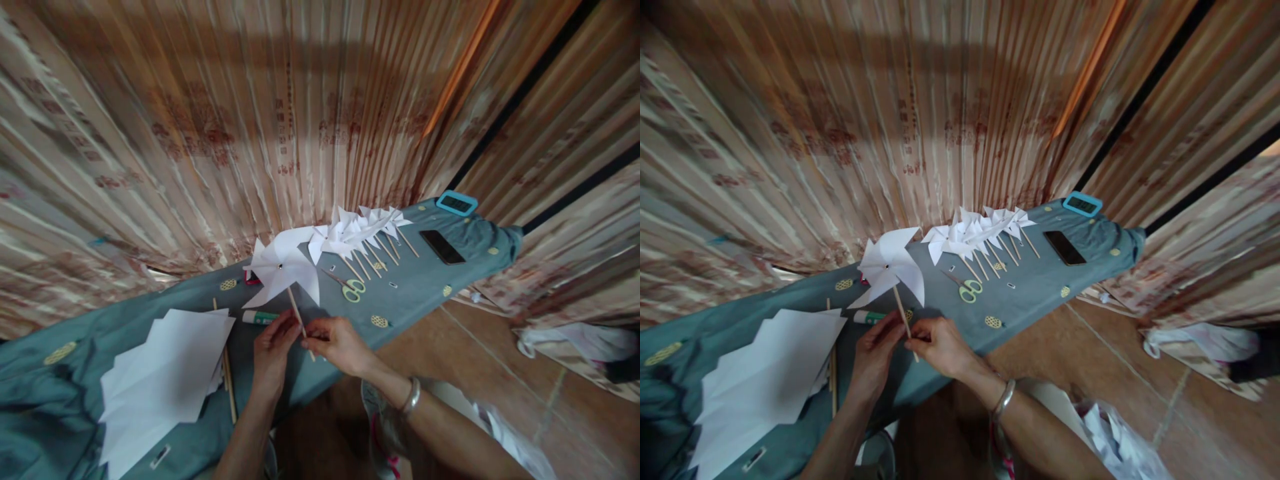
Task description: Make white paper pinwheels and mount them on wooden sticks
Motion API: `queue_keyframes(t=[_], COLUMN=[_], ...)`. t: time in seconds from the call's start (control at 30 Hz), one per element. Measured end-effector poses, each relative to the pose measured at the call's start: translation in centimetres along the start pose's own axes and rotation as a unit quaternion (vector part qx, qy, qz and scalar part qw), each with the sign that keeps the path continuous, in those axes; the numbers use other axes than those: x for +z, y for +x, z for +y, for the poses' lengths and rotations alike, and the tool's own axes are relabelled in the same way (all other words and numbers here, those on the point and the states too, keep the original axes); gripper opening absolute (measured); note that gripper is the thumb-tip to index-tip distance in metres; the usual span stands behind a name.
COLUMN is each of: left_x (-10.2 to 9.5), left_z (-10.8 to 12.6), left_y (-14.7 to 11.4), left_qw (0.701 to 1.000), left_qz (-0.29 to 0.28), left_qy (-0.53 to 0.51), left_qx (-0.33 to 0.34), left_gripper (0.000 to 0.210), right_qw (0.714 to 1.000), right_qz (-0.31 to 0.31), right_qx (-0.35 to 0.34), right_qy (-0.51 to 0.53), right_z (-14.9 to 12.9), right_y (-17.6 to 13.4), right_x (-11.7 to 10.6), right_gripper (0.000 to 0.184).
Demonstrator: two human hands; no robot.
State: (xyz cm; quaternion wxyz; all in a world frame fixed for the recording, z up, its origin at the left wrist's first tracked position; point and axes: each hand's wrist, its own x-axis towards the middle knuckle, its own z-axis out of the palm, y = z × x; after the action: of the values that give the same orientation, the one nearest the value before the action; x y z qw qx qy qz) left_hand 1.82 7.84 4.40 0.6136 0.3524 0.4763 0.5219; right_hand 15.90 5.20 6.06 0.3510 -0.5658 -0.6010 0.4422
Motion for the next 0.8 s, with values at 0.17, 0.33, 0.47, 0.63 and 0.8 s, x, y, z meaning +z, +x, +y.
queue_keyframes(t=[0.17,0.33,0.47,0.63,0.8], left_x=[-0.2,-0.6,-1.0,-1.3,-1.7], left_z=[0.1,0.0,-0.1,-0.2,-0.3], left_y=[0.0,-0.2,-0.4,-0.6,-0.6], left_qw=[1.000,0.999,0.999,0.999,0.999], left_qz=[-0.011,-0.019,-0.022,-0.028,-0.025], left_qy=[0.017,0.032,0.034,0.038,0.043], left_qx=[0.010,0.008,0.009,0.010,0.006], left_gripper=[0.049,0.047,0.045,0.042,0.042], right_qw=[0.994,0.981,0.972,0.956,0.930], right_qz=[0.060,0.100,0.106,0.100,0.095], right_qx=[0.018,0.021,0.032,0.053,0.064], right_qy=[-0.090,-0.166,-0.206,-0.272,-0.350], right_z=[1.3,3.3,4.7,4.9,4.6], right_y=[2.1,3.9,4.8,5.7,6.3], right_x=[-4.1,-8.3,-9.6,-10.2,-10.9], right_gripper=[0.015,0.025,0.027,0.024,0.022])
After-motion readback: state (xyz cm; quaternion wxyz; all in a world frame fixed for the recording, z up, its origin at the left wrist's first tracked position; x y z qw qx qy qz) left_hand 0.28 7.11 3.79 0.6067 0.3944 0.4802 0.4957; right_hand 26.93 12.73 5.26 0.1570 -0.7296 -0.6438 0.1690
